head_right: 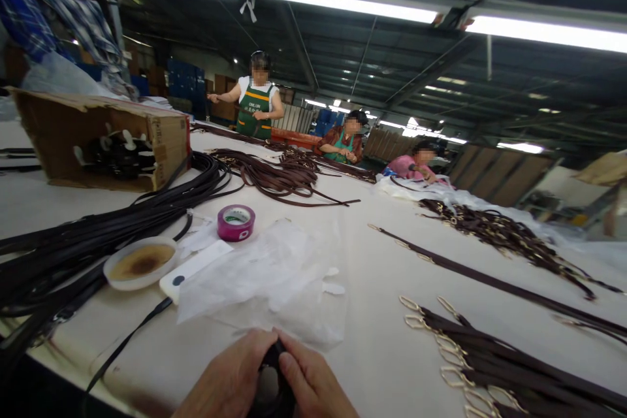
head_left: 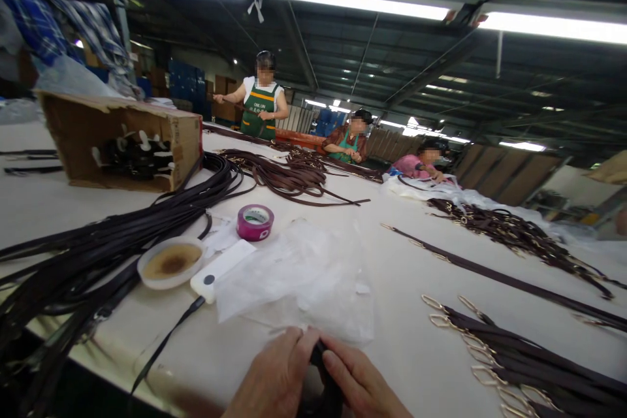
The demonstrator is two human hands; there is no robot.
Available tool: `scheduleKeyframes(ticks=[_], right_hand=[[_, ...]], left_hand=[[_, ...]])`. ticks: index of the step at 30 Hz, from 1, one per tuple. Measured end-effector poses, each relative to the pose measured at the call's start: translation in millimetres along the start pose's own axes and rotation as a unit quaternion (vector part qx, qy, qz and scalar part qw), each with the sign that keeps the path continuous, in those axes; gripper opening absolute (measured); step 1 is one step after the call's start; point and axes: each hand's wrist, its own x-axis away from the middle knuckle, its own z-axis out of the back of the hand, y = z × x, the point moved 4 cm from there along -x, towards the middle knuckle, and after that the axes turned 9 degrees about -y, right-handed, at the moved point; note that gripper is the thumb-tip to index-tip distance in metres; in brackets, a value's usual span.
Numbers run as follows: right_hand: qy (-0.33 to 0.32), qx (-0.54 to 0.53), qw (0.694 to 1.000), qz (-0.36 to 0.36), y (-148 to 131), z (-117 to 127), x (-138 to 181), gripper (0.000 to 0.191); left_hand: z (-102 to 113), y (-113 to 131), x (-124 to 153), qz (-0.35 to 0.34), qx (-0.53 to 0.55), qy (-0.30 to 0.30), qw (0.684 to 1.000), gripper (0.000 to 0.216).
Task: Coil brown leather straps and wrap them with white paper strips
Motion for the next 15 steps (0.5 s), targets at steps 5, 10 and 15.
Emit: scheduleKeyframes(ticks=[5, 10, 15], right_hand=[[-0.009, -0.126, 0.990, -0.059, -3.5, 1.3, -3.4, 0.048], [-0.014, -0.251, 0.965, -0.080, 12.2, 1.5, -5.6, 0.046], [-0.010, -0.324, 0.940, -0.104, 19.3, -2.1, -9.1, 0.050]], left_hand=[[-4.5, -0.6, -1.0, -0.087, -0.054, 0.009, 0.995, 0.077], [8.6, 1.1, -1.7, -0.115, 0.050, 0.014, 0.992, 0.051], [14.2, 4.7, -4.4, -0.027, 0.164, 0.010, 0.986, 0.034]])
